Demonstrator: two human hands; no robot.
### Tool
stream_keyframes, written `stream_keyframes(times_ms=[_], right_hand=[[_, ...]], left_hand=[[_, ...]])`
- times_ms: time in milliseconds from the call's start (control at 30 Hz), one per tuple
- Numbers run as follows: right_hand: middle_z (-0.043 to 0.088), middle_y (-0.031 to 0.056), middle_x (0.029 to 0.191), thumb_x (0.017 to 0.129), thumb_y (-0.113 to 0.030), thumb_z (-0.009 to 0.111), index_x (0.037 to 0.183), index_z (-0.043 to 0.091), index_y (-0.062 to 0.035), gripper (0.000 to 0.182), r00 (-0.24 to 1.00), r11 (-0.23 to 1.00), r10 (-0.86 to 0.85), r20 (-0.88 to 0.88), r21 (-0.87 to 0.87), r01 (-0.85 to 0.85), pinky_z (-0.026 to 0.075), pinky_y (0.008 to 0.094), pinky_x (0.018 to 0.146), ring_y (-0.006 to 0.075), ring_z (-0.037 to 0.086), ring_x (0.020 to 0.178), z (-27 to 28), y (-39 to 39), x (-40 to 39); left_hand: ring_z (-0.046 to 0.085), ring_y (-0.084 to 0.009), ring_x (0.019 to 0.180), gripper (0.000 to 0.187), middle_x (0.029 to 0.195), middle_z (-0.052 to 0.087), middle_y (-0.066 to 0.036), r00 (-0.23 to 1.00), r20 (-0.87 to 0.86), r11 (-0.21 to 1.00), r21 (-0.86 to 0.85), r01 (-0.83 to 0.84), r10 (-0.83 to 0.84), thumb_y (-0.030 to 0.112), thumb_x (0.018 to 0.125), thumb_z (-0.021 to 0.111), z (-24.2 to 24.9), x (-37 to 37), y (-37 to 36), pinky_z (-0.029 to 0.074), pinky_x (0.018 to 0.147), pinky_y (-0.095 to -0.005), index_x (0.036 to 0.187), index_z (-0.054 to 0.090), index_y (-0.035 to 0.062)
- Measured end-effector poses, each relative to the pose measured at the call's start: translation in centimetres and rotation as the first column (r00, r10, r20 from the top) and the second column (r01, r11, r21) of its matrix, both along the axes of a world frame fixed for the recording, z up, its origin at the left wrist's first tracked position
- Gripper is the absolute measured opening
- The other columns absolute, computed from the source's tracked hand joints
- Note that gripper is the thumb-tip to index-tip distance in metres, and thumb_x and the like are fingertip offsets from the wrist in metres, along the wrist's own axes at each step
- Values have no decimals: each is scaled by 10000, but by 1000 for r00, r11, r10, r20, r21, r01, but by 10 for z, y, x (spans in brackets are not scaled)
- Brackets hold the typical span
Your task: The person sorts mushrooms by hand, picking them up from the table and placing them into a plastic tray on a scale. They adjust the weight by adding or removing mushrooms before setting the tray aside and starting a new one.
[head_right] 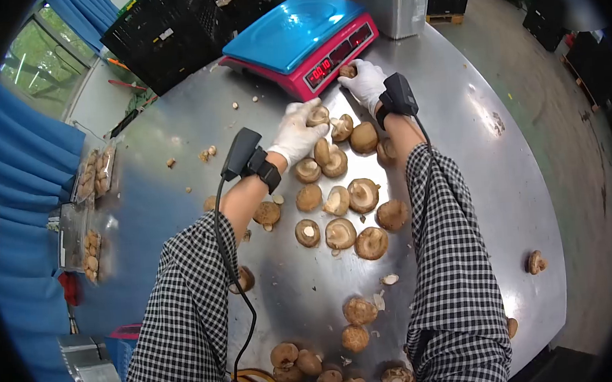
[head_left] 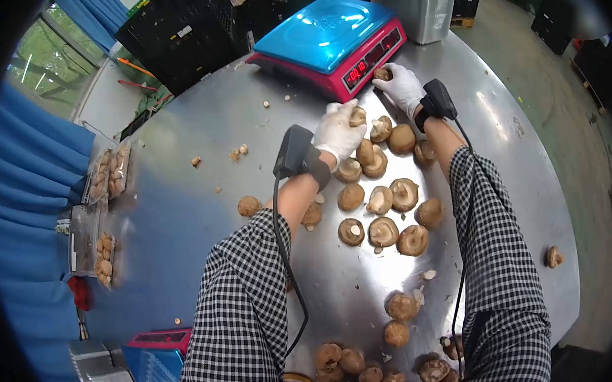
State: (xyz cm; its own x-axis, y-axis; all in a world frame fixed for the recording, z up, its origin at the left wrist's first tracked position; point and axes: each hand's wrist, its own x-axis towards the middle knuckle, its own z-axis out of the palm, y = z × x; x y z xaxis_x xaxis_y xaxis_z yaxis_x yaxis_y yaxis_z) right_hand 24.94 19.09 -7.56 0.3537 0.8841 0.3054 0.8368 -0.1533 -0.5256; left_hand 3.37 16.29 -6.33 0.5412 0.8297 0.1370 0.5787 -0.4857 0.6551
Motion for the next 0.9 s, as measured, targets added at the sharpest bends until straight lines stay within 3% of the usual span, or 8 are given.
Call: stream_keyframes(times_ms=[133,167,233,300,500,567,733,900], right_hand=[[670,135,1082,826,-357,723,1231,605,-35,530,740,887,389,-549,8,-461,481,303,899,185,619,1023,-10,-36,-5],[649,118,1153,879,-324,680,1258,583,-22,495,737,841,505,-449,64,-538,472,292,913,169,608,1049,-14,-48,-7],[606,70,1197,943,-286,613,1304,526,24,484,402,810,337,-851,44,-585,445,258,955,117,559,1081,17,-91,-21],[591,71,1222,959,-301,587,1325,504,22,495,518,792,337,-787,-61,-608,434,263,975,120,550,1100,25,-119,-30],[575,96,1278,979,-352,539,1327,516,0,495,459,835,341,-820,40,-549,430,265,991,136,542,1145,32,-180,-63],[563,102,1298,990,-362,517,1332,516,-8,492,143,826,106,-984,7,-563,429,263,1003,136,533,1169,33,-194,-67],[590,70,1235,981,-347,542,1309,538,-20,463,219,887,137,-966,21,-462,466,261,951,126,561,1103,41,-204,-63],[614,65,1155,961,-394,561,1256,556,-39,462,224,975,96,-970,46,-220,479,334,906,164,594,1006,38,-208,-30]], left_hand=[[585,-337,1032,518,1204,539,-187,995,29,991,-94,-91,94,265,769,666,-2,-12,-3,467,919,-401,1261,561,143],[599,-330,978,489,1182,552,-188,992,77,981,-174,-84,99,249,762,675,-3,-16,-6,477,892,-396,1230,573,150],[615,-278,873,359,1123,579,-161,977,180,985,-149,-87,113,189,781,675,0,-20,-25,492,837,-370,1124,583,138],[626,-232,877,240,1108,570,-134,886,448,783,-591,192,121,131,829,638,8,-23,-46,497,824,-345,1056,567,108],[557,-105,853,166,945,597,-48,950,311,934,-329,137,-30,176,921,589,21,-58,-103,468,761,-249,1057,543,93],[541,-109,804,204,935,594,-58,964,262,770,-623,137,41,196,936,575,24,-78,-113,471,727,-253,1104,557,83],[599,-141,881,210,1008,616,-85,997,44,949,-308,69,-58,158,939,560,12,-100,-119,504,809,-296,1074,621,8],[626,-168,934,221,1012,628,-89,997,72,955,-291,58,-38,159,929,572,26,-100,-127,505,823,-297,1101,630,33]])
